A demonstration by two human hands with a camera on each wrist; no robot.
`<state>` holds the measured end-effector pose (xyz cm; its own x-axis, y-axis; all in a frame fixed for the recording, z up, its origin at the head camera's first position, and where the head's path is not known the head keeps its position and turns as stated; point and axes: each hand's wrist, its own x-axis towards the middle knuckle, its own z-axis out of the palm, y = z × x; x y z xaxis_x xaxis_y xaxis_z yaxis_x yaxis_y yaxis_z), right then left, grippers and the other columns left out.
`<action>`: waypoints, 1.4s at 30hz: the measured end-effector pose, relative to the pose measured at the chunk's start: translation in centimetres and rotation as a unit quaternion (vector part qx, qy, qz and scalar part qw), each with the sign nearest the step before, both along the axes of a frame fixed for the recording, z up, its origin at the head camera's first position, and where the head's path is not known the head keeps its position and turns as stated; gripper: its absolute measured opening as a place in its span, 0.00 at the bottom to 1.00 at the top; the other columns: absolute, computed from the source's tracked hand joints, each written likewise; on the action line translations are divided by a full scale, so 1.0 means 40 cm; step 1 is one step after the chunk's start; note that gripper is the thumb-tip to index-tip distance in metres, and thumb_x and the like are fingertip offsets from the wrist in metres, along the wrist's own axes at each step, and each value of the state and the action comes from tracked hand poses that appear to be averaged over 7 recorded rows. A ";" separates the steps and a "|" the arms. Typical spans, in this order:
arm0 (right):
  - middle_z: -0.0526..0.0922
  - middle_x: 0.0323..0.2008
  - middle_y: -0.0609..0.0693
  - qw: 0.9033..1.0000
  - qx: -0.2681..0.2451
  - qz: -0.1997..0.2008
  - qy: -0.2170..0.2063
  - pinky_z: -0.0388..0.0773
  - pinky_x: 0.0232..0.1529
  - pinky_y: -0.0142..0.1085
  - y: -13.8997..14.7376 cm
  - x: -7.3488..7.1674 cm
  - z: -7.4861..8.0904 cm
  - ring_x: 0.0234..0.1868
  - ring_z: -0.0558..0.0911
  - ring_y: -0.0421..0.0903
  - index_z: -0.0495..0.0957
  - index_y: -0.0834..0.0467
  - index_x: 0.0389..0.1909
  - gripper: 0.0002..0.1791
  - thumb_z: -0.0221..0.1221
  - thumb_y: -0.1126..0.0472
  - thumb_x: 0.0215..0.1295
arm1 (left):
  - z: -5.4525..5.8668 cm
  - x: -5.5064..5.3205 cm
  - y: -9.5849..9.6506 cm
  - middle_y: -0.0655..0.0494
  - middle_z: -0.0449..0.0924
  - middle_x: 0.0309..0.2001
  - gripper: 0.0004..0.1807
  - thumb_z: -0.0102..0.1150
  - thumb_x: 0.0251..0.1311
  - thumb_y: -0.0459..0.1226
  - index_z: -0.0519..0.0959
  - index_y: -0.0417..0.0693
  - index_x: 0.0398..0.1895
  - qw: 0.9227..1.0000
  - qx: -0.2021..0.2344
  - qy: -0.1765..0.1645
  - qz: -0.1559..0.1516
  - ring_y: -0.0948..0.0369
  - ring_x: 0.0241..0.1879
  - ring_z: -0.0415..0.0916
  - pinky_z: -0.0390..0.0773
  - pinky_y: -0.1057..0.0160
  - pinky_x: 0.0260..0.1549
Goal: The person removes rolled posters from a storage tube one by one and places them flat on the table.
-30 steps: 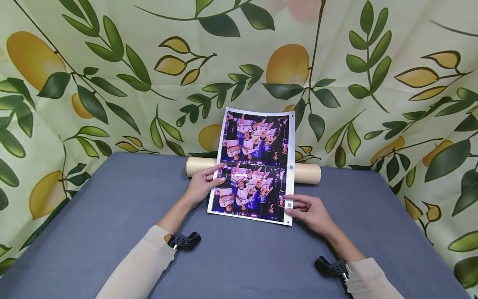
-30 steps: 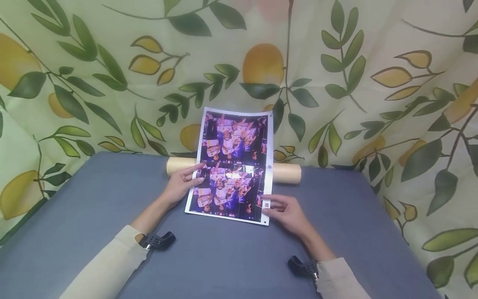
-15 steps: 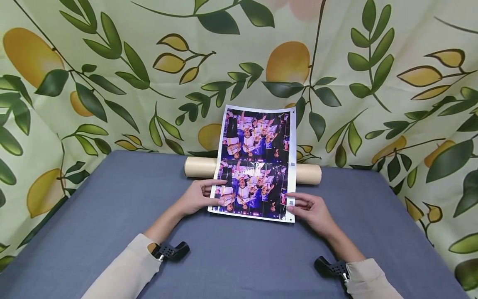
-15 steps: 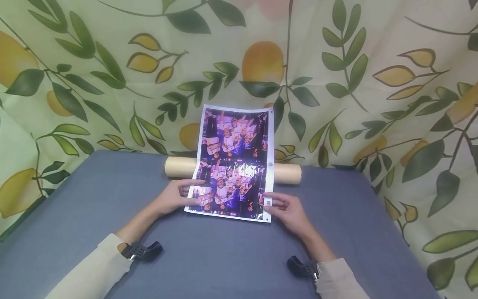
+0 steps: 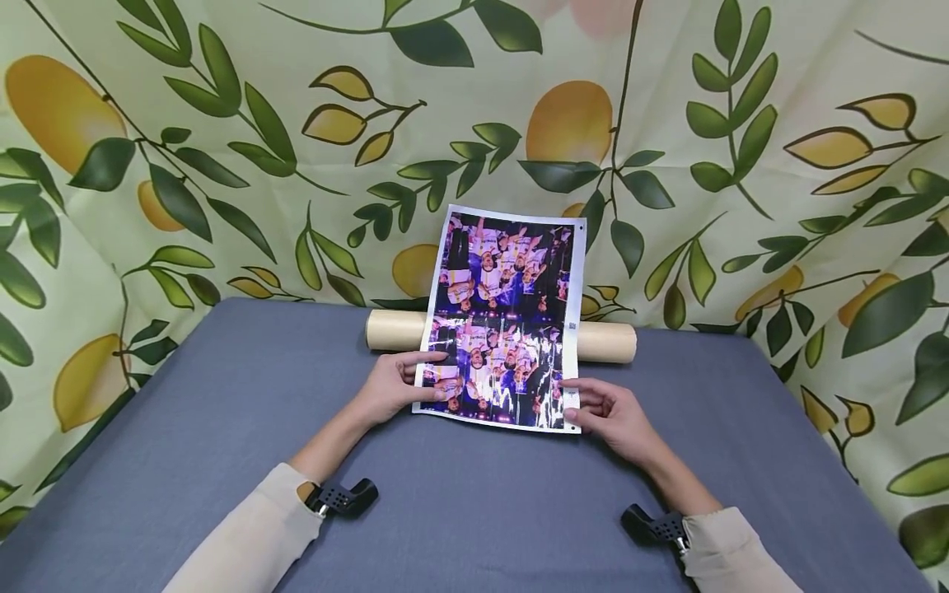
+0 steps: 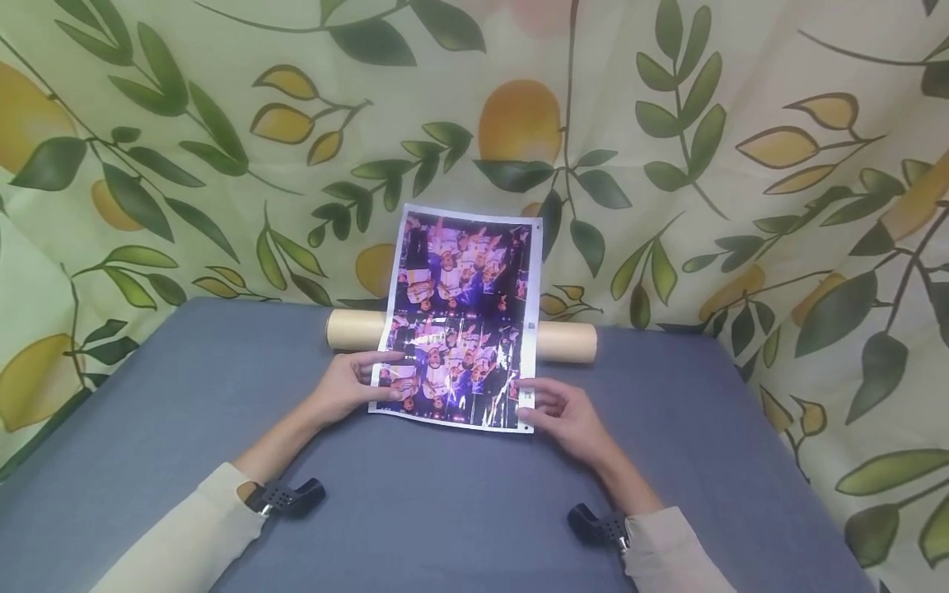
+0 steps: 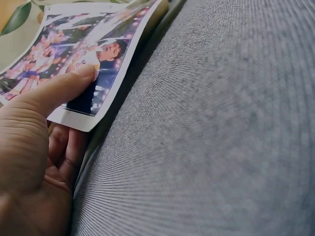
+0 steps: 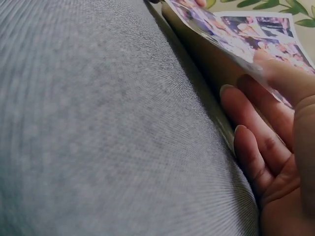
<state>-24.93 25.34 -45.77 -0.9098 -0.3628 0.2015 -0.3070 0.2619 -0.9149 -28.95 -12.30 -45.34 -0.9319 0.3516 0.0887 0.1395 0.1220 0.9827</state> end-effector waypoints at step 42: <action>0.91 0.35 0.37 0.998 -0.062 -0.022 0.004 0.79 0.29 0.25 0.003 -0.001 0.008 0.31 0.85 0.30 0.78 0.74 0.55 0.20 0.65 0.74 0.61 | 0.024 0.004 0.018 0.34 0.87 0.42 0.29 0.73 0.54 0.28 0.79 0.38 0.62 1.000 -0.015 0.001 0.019 0.67 0.36 0.88 0.83 0.71 0.32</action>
